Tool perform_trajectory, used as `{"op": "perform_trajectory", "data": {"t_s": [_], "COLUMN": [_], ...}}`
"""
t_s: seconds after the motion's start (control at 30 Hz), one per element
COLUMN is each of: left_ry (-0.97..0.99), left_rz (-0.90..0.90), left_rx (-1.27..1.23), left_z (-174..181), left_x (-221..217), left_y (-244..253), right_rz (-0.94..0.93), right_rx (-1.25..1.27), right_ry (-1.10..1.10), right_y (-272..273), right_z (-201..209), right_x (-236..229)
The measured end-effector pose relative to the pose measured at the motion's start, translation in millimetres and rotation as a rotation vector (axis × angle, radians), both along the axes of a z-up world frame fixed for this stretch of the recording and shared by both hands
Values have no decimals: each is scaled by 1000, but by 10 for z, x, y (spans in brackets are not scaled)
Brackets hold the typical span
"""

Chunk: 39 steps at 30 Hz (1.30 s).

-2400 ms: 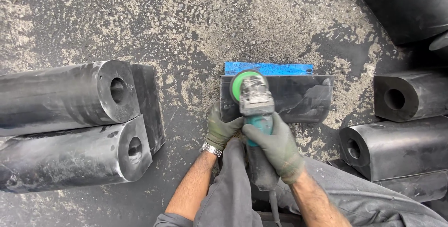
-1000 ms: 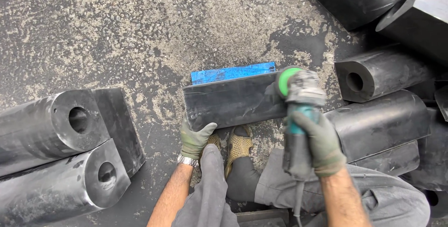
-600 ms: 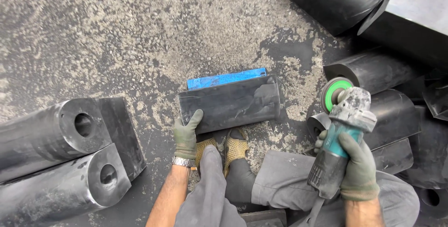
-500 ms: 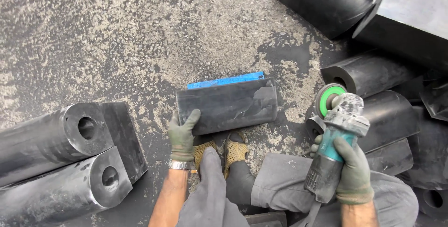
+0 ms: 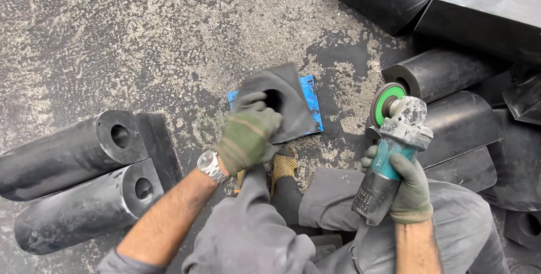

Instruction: The person sits on the workshop floor and uses an angle grinder to grind the edges and surfaces of black rubber blocks with holes, rotating and repositioning each piece to grind different sides, then sets finished pieces aside and picks up the next one.

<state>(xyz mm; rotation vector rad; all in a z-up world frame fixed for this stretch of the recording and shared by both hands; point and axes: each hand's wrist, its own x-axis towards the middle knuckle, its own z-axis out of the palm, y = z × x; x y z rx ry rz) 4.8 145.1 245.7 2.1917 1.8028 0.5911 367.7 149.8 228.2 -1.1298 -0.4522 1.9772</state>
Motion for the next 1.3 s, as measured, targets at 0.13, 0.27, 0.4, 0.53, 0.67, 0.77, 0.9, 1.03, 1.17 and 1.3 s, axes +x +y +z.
{"op": "perform_trajectory", "data": {"t_s": [0.13,0.27,0.4,0.53,0.67,0.77,0.9,1.03,1.17,1.3], "left_ry": [15,-81,333,176,223,194,-15,-41,-73,7], "left_rz": [-422,-685,-679,-571,-628,-512,-351,-233,-324,-347], "left_rx": [-43,-133,-123,-166,-132,-320,-127,-191,-44,-202], "left_z": [142,124,-76,-142,33,201,63,-35,-10,68], "left_x": [13,-31,-256,-407,-343,-173,-92,-83,-143,-67], "left_y": [311,533,703,842,734,559,429,509,460,335], "right_rz": [11,65,109,182,215,252,284,309,307,263], "right_rx": [36,44,37,-18,-34,-32,-76,-68,-33,-58], "right_ry": [-103,-188,-220,-336,-394,-354,-366,-347,-321,-323], "right_y": [10,-75,-249,-304,-239,-233,-267,-306,-412,-504], "right_z": [161,353,482,598,782,822,834,903,925,926], "right_x": [-4,93,134,72,-164,-272,-413,-491,-386,-330]}}
